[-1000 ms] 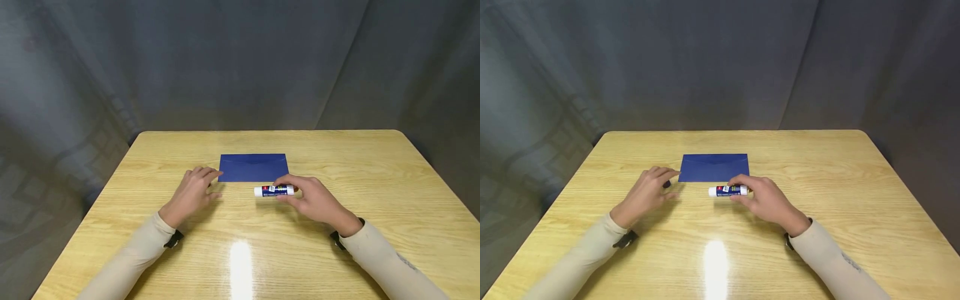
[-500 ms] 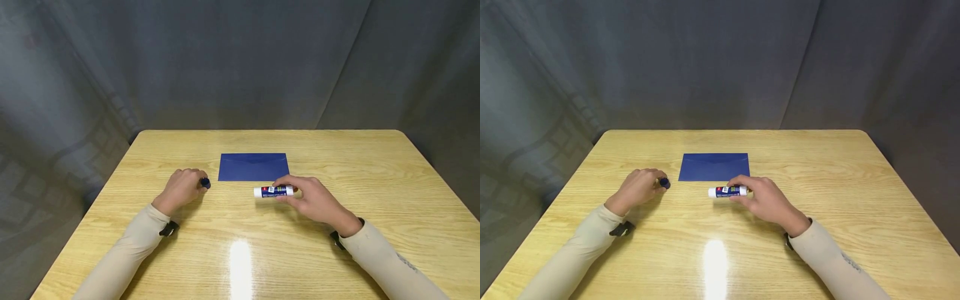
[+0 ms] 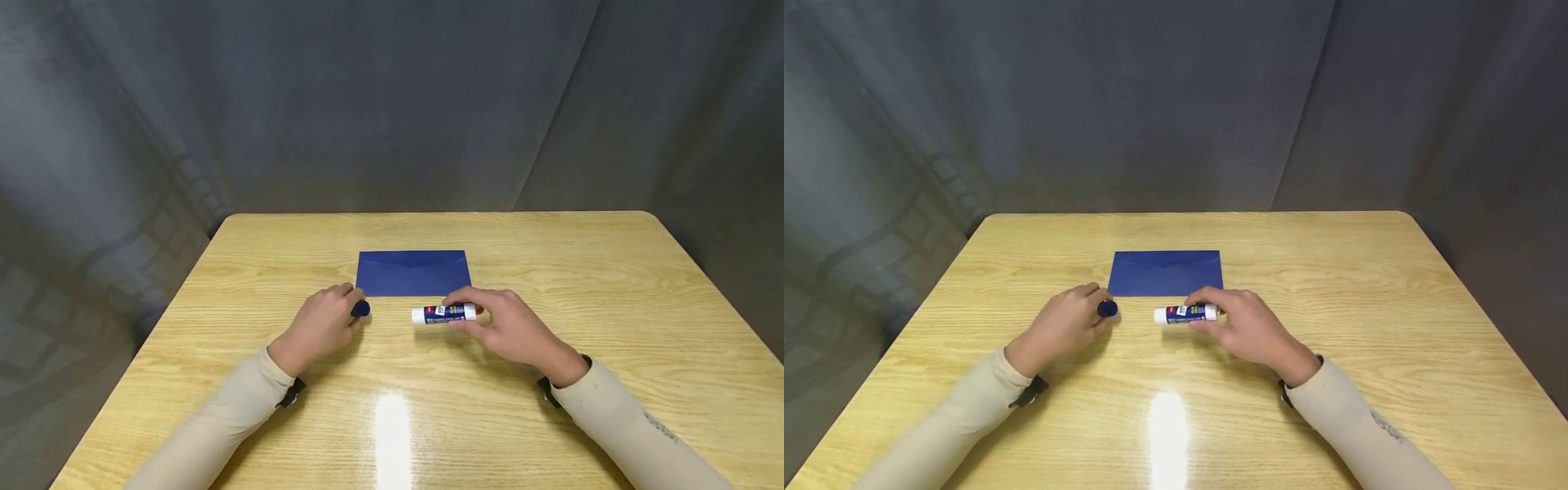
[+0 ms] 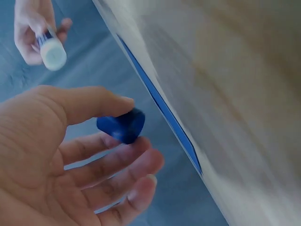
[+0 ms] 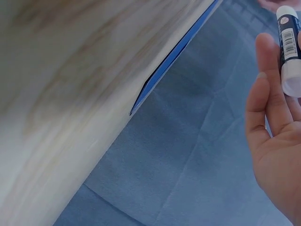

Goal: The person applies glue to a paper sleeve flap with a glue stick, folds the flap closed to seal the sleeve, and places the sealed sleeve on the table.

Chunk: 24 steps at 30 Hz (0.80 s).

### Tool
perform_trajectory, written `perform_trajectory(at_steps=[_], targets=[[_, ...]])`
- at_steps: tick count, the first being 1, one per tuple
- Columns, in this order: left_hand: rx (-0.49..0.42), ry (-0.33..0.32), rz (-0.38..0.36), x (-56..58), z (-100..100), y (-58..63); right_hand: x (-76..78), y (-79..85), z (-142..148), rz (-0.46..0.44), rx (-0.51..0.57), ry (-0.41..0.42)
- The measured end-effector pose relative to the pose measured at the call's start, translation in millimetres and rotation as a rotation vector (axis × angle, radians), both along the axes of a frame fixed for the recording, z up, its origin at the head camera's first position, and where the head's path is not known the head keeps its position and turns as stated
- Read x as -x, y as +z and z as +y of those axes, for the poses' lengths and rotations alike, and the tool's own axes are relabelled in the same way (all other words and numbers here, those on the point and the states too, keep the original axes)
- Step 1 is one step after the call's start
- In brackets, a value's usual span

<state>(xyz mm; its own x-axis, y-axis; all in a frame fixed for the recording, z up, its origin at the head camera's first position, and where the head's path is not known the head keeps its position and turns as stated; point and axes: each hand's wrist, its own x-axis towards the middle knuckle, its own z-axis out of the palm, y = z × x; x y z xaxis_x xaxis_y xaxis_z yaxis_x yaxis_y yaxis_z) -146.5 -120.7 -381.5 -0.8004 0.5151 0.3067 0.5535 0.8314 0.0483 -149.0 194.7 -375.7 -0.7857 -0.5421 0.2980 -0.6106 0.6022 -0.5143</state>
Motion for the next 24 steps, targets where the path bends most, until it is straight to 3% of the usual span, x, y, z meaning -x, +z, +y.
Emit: perform_trajectory(at_steps=[12,24], targets=[[-0.072,-0.129,0.108,-15.9,43,5.0,0.1,1.2,0,-0.017,0.022,-0.004],[-0.115,-0.140,0.191,-19.0,50,4.4,0.0,3.5,0,-0.036,0.018,-0.002]])
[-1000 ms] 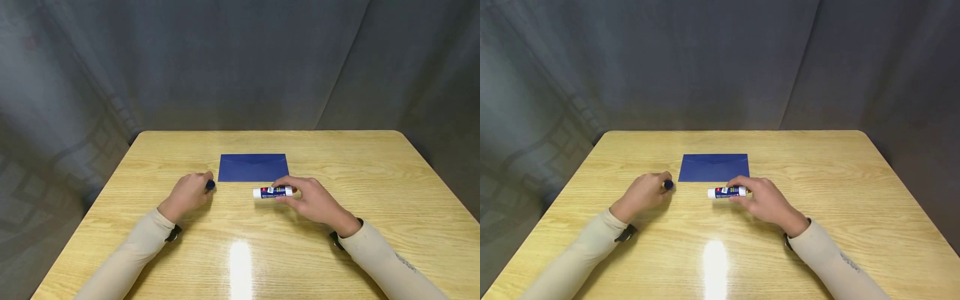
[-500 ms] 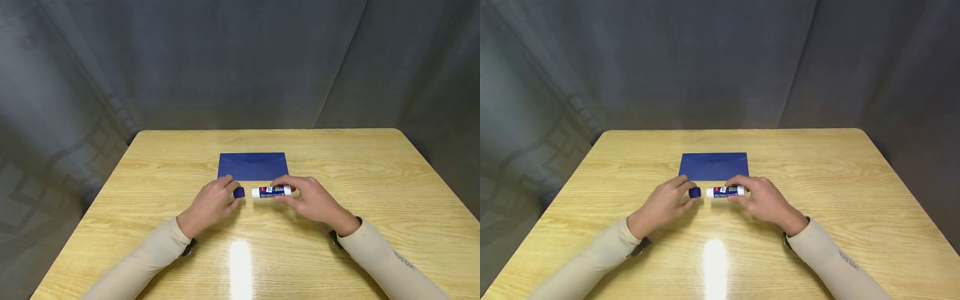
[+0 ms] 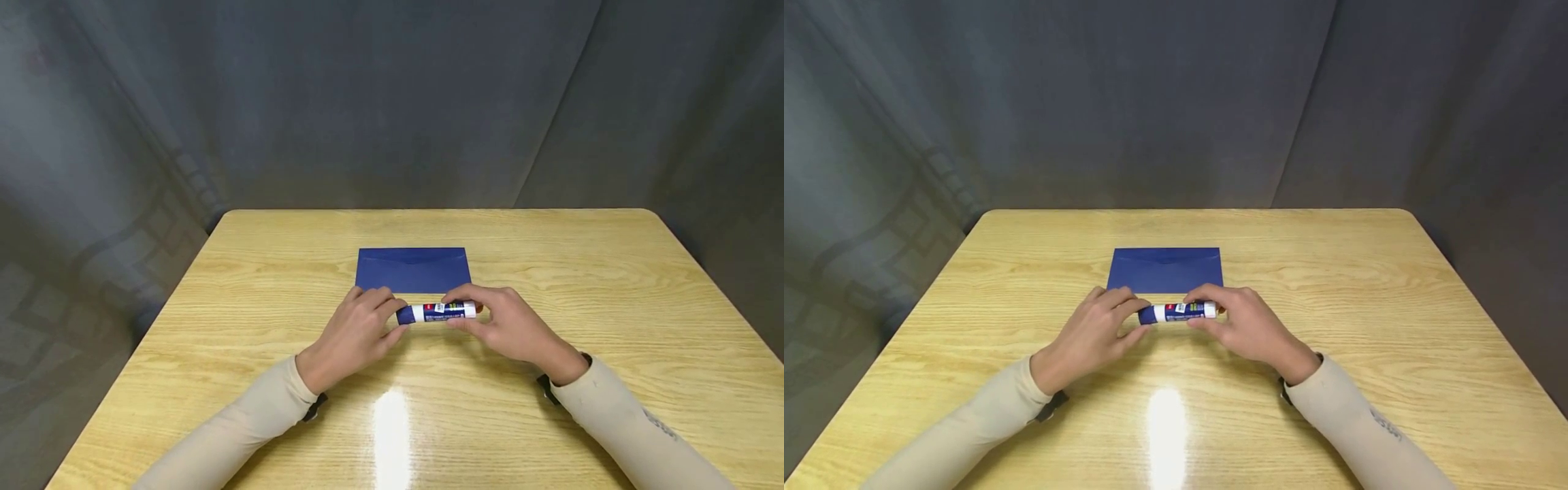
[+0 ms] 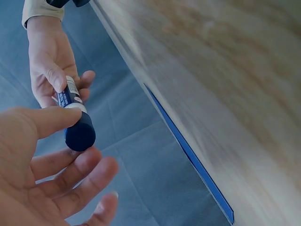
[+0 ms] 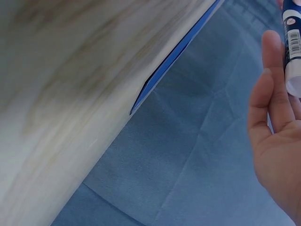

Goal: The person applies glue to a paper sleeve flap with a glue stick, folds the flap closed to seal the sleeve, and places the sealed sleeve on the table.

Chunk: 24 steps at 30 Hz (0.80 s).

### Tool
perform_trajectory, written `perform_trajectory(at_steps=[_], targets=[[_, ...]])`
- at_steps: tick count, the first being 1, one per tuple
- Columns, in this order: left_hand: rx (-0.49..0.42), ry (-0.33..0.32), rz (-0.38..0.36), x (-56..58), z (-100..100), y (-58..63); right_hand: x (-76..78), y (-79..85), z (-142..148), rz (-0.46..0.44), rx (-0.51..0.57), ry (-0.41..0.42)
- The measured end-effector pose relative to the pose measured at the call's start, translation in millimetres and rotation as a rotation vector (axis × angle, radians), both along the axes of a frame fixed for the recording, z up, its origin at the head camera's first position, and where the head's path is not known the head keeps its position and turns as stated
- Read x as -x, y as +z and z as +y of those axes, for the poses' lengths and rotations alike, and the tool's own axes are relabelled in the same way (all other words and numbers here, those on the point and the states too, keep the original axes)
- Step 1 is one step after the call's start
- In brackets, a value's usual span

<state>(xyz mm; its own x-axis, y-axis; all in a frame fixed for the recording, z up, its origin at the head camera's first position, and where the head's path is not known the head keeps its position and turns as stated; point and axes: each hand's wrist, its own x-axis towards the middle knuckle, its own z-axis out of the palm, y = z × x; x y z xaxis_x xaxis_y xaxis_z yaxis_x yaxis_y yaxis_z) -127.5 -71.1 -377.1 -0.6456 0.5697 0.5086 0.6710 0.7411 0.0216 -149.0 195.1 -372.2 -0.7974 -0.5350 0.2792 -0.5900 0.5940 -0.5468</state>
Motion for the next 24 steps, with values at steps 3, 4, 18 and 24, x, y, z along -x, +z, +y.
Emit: perform_trajectory(at_steps=[3,4,18,24], targets=[[-0.025,-0.016,-0.024,-0.2,0.0,-0.1,-0.4,0.0,0.2,-0.008,0.009,0.005],[-0.035,-0.022,-0.039,-0.2,-0.1,-0.2,-0.5,-0.2,0.3,-0.011,0.014,0.004],[-0.093,-0.103,-0.117,-2.7,-0.9,4.2,-2.2,-0.6,-1.8,0.008,0.062,-0.007],[-0.102,-0.140,-0.071,-1.7,-1.7,5.8,-2.1,0.4,-1.8,-0.004,0.052,-0.011]])
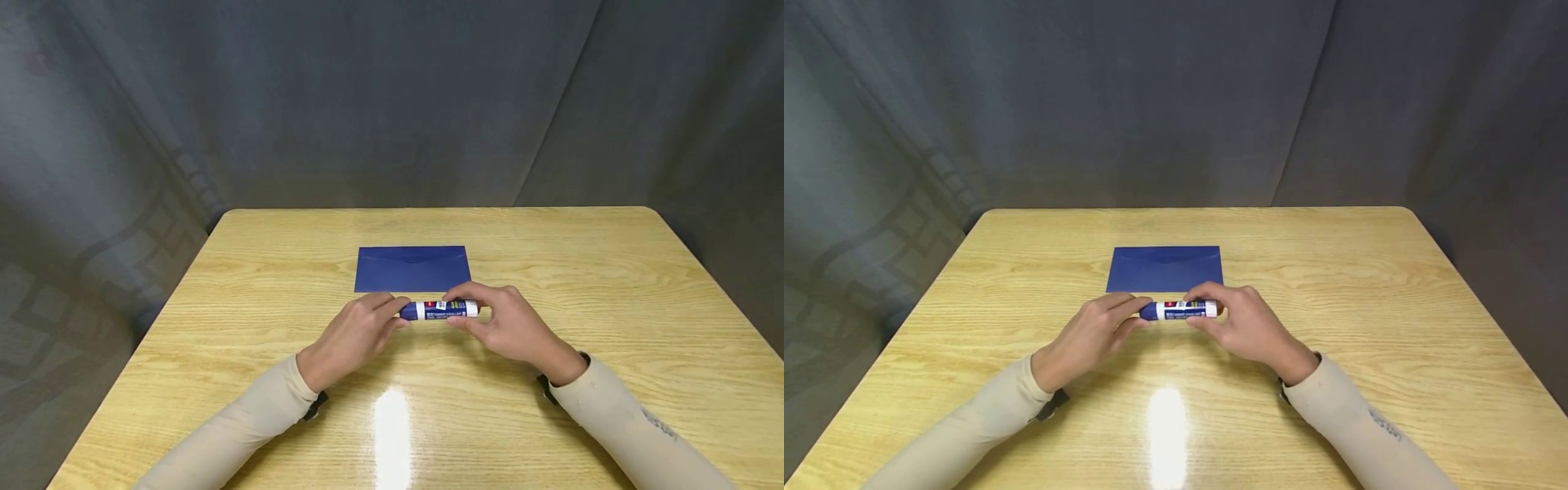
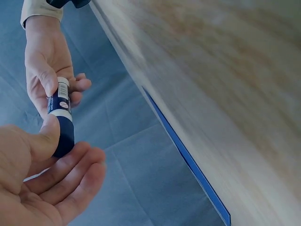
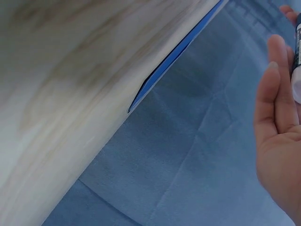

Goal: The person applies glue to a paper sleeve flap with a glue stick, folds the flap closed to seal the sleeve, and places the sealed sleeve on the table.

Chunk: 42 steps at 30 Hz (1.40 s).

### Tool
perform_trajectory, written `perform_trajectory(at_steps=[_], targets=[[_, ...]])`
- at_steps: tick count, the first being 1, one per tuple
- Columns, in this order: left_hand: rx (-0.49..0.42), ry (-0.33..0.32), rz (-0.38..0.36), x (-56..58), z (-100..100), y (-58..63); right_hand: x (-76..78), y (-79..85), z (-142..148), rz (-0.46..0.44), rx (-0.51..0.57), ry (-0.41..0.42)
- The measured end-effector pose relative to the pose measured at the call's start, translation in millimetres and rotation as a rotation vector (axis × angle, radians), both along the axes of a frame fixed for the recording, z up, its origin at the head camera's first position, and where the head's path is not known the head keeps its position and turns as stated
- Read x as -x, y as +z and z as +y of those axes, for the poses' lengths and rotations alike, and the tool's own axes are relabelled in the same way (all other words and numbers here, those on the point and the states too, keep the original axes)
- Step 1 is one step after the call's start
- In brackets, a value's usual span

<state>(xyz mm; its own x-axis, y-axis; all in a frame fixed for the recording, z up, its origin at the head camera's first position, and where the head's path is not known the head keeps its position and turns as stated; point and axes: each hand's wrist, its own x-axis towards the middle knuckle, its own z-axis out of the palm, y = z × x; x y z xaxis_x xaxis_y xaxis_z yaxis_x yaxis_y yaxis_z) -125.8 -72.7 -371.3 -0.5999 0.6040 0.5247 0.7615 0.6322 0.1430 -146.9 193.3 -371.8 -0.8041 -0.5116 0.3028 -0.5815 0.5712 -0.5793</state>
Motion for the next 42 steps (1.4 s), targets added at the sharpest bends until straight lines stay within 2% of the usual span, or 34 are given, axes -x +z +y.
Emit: perform_trajectory(at_steps=[9,22,32,36,42], targets=[[-0.016,-0.035,0.004,-0.1,2.5,0.0,-1.3,-0.8,-1.8,-0.035,0.017,0.024],[-0.012,-0.056,0.052,-2.7,4.4,2.5,-3.3,1.0,-3.1,-0.084,0.067,0.047],[-0.029,-0.067,0.028,-2.2,3.1,2.2,-4.6,-0.4,-4.3,-0.109,0.076,0.043],[-0.022,-0.057,0.018,-1.8,2.9,2.9,-3.6,-0.3,-4.5,-0.130,0.039,0.040],[0.005,0.012,-0.015,0.1,2.9,1.3,-1.6,-2.3,-5.8,-0.093,-0.120,0.098]])
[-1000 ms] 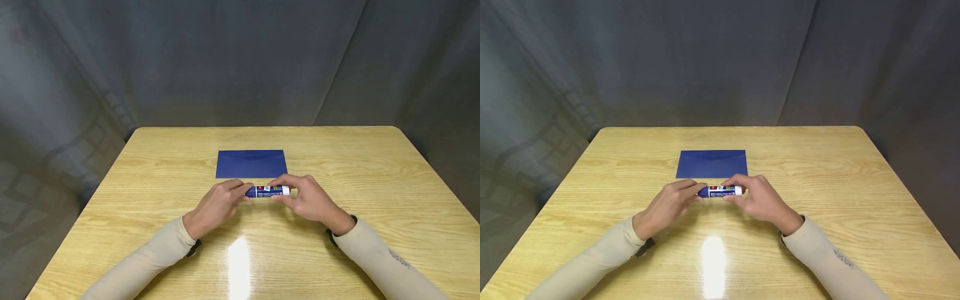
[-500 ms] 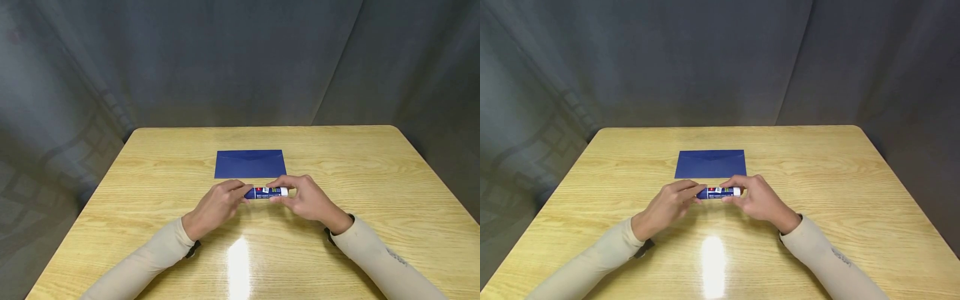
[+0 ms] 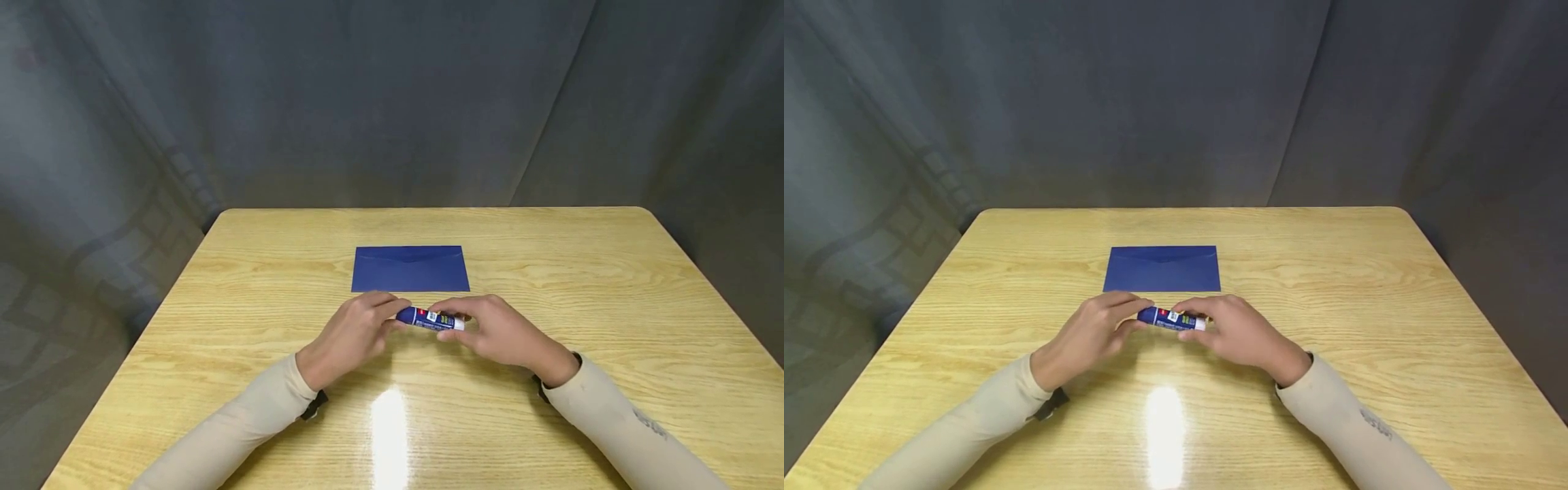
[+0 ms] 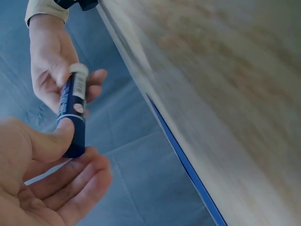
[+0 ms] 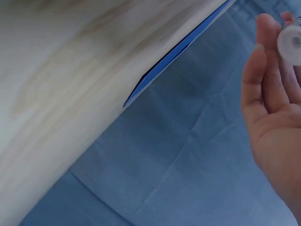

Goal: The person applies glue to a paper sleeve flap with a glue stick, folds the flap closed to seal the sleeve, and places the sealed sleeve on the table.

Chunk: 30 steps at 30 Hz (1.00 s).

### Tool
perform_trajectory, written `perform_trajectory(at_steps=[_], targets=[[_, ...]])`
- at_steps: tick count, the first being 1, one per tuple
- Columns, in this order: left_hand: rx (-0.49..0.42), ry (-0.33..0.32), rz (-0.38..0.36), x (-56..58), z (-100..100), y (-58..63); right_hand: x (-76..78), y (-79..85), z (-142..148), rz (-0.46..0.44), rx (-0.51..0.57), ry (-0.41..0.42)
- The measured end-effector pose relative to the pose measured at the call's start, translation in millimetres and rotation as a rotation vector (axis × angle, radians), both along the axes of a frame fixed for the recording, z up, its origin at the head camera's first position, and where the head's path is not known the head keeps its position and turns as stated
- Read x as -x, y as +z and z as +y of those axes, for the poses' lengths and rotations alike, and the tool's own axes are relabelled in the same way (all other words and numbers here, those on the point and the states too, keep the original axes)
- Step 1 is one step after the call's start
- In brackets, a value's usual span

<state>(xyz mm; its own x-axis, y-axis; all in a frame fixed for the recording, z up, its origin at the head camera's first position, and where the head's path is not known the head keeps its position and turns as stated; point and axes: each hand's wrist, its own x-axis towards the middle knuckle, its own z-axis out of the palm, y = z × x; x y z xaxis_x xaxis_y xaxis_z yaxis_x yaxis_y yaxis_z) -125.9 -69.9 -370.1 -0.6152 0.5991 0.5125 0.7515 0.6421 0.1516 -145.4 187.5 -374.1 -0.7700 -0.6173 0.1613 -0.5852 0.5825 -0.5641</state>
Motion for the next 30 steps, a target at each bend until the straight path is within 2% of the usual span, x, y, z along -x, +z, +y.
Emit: perform_trajectory(at_steps=[5,9,13,17,23,30], targets=[[0.057,0.051,-0.048,6.9,-3,-3.1,2.4,-0.1,3,0.116,-0.064,-0.014],[0.191,0.156,-0.139,15.6,-8,-5.8,9.3,-0.9,9,0.192,-0.100,-0.102],[0.329,0.211,-0.285,24.1,-12,-8.1,20.1,-0.3,22,0.162,-0.131,-0.233],[0.394,0.230,-0.392,28.3,-14,-9.0,33.6,1.3,38,0.112,-0.153,-0.353],[0.428,0.244,-0.414,28.7,-13,-8.0,52.0,2.5,58,0.129,-0.173,-0.451],[0.466,0.234,-0.439,24.5,-9,-9.8,67.6,-1.5,58,0.179,-0.217,-0.493]])
